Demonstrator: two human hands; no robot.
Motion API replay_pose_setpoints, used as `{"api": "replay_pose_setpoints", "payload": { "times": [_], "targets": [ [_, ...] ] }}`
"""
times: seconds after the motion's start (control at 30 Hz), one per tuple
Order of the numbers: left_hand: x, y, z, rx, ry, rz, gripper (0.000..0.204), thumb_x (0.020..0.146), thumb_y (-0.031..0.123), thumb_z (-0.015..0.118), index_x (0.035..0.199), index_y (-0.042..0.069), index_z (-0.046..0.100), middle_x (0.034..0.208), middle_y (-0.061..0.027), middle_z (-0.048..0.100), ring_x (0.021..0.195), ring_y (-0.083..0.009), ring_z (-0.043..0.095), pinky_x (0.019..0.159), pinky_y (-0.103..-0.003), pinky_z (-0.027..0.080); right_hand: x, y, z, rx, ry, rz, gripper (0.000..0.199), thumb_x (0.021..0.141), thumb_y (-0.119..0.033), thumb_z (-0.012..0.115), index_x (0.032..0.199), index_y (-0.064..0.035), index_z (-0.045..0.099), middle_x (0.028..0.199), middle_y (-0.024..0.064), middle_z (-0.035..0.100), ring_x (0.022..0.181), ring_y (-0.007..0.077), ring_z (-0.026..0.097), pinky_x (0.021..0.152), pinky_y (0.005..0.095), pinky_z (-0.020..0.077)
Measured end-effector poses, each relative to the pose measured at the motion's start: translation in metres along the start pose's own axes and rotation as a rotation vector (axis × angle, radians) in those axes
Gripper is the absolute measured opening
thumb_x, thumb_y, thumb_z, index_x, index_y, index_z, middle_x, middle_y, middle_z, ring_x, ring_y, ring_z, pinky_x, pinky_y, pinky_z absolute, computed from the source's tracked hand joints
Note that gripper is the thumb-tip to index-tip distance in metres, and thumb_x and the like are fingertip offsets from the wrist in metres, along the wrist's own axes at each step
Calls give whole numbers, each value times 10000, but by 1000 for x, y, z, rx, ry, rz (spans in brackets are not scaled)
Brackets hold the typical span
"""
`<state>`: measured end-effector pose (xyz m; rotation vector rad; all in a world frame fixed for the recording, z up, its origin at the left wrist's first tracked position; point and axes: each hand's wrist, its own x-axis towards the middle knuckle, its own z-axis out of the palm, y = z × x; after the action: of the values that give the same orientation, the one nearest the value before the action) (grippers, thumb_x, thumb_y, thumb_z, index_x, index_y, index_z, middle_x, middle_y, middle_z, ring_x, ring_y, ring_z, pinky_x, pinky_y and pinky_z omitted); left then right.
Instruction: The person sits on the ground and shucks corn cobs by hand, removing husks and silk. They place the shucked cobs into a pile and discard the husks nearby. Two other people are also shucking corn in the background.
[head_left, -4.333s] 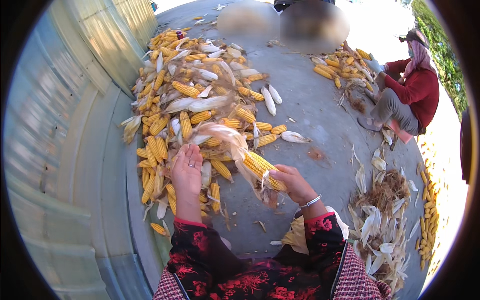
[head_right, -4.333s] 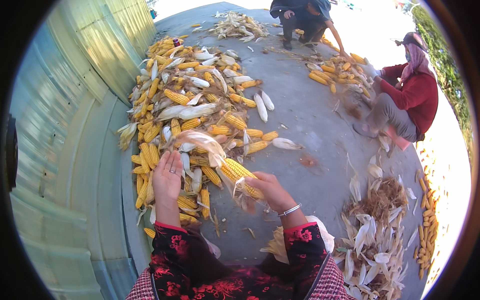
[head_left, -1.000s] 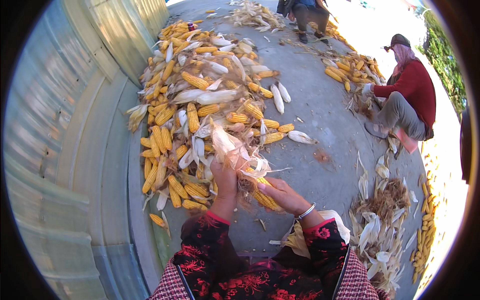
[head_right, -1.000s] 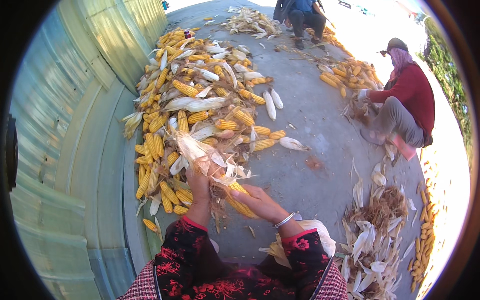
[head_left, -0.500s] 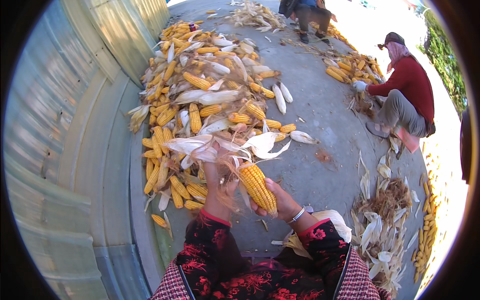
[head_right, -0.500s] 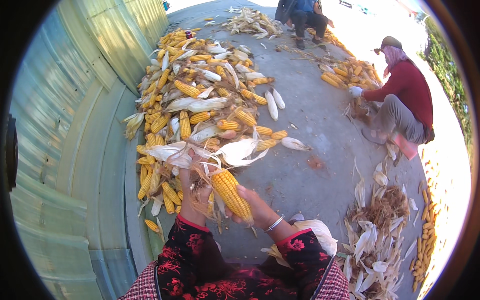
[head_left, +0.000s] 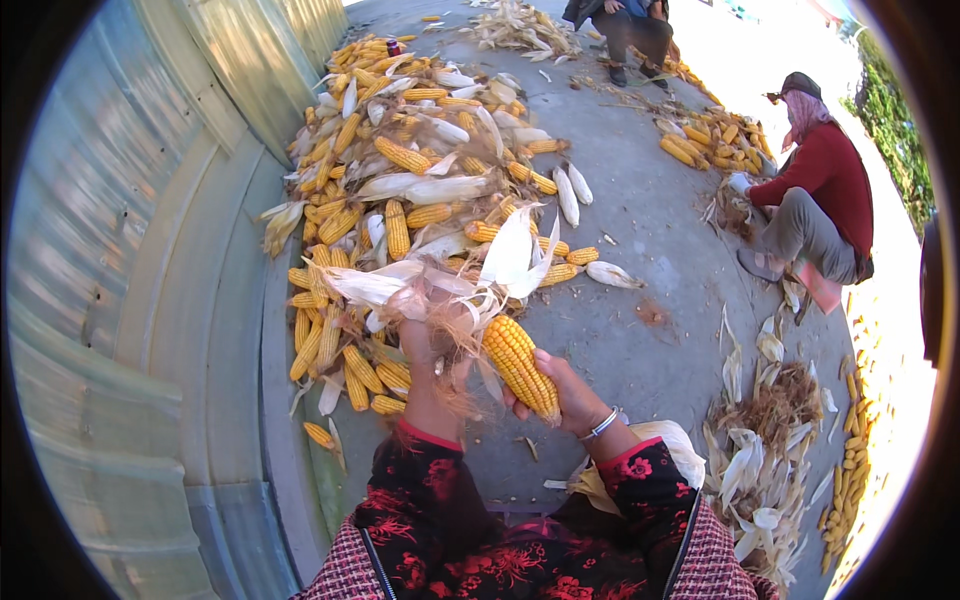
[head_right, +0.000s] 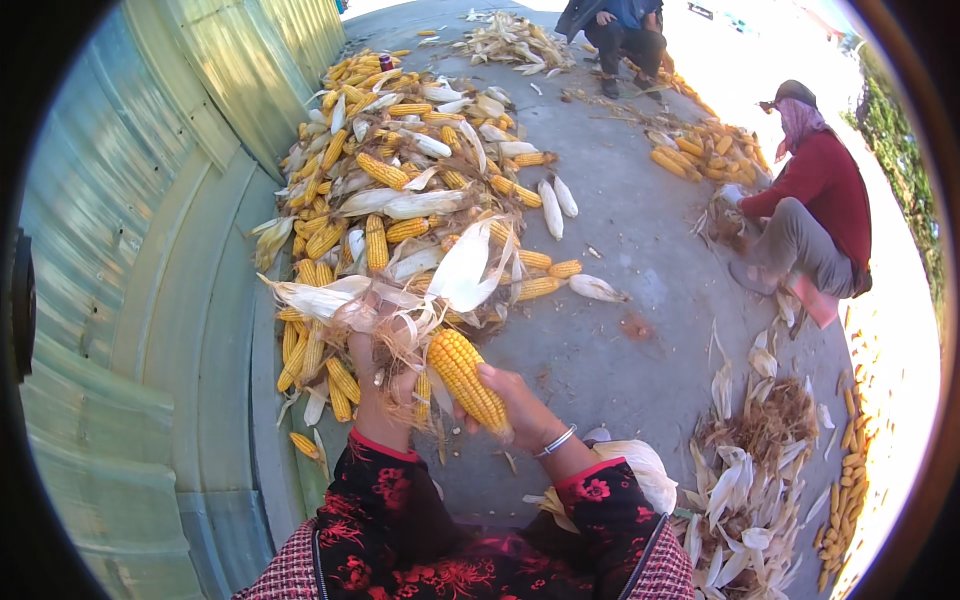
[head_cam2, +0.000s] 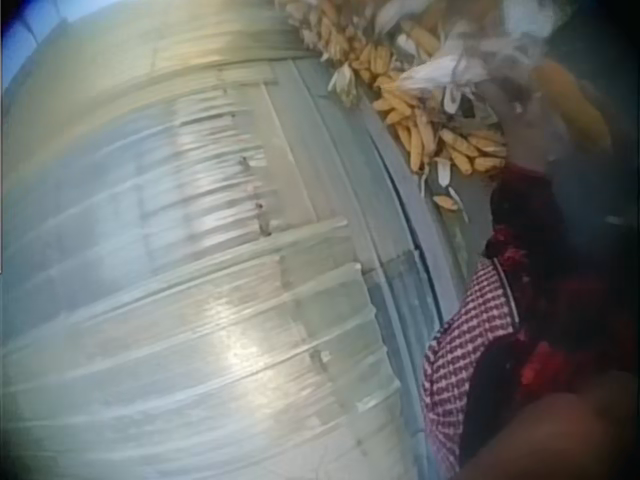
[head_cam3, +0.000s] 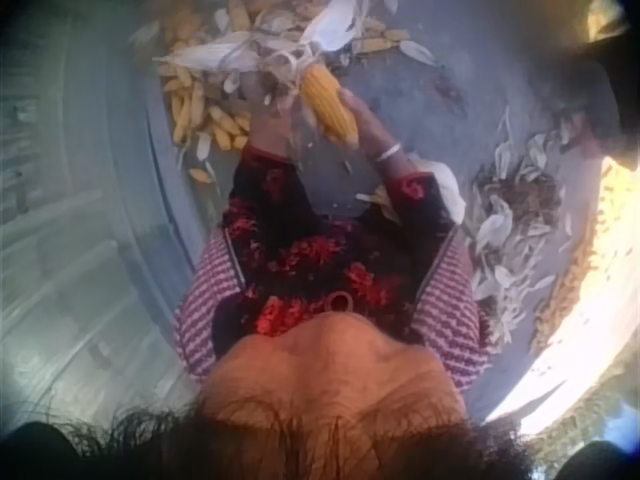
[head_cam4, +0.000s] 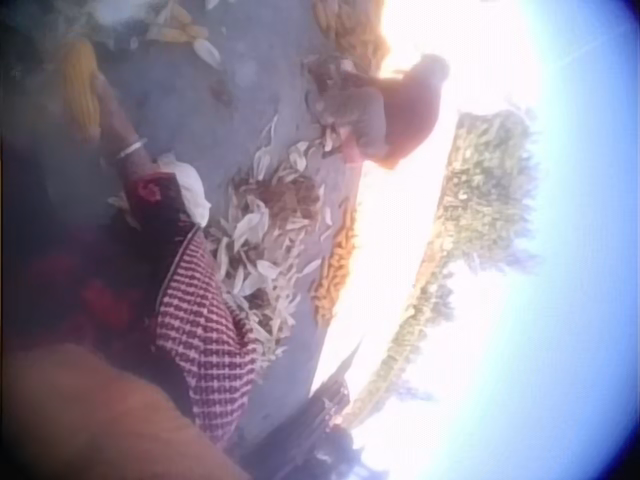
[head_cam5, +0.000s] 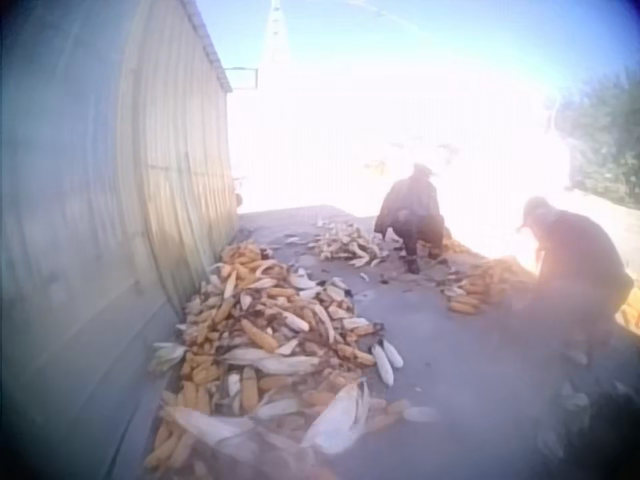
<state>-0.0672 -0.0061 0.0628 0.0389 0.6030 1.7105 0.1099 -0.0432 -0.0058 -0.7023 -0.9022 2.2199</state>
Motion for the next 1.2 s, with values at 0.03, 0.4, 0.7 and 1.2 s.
{"api": "replay_pose_setpoints", "payload": {
  "times": [0.03, 0.4, 0.7, 1.2],
  "targets": [
    [5, 6, -8, -3, -46, 30, 259, 959, 311, 575, 843, 81, 549, 725, -106, 587, 685, -201, 589, 662, -360, 511, -1, -1, -1, 11, 18, -15, 581, 973, -540, 453, 1219, -19, 521, 853, 151, 658, 636, 189, 632, 573, 289, 516],
    [5, 17, -31, 717, -258, 131, 528, 901, 324, 714, 1284, 6, 537, 1049, -70, 650, 900, -159, 631, 778, -292, 532, -14, -16, -16, -47, 102, -63, 540, 979, -490, 471, 1206, -4, 534, 849, 146, 667, 645, 186, 642, 583, 283, 527],
    [-7, 19, -23, 1289, -689, -353, 570, 799, 160, 802, 1288, 7, 553, 1049, -16, 636, 904, -98, 585, 773, -258, 492, -27, -31, -14, -200, 129, 12, 540, 966, -424, 548, 1257, 30, 552, 977, 96, 652, 776, 152, 647, 658, 276, 534],
    [10, 7, -57, 1555, -754, -185, 286, 897, 174, 653, 1119, -7, 649, 996, -81, 696, 919, -139, 602, 830, -294, 471, -27, -42, -38, -1018, 355, -312, 430, 900, -330, 705, 1162, -1, 615, 956, 56, 641, 866, 124, 612, 747, 269, 507]
  ]
}}
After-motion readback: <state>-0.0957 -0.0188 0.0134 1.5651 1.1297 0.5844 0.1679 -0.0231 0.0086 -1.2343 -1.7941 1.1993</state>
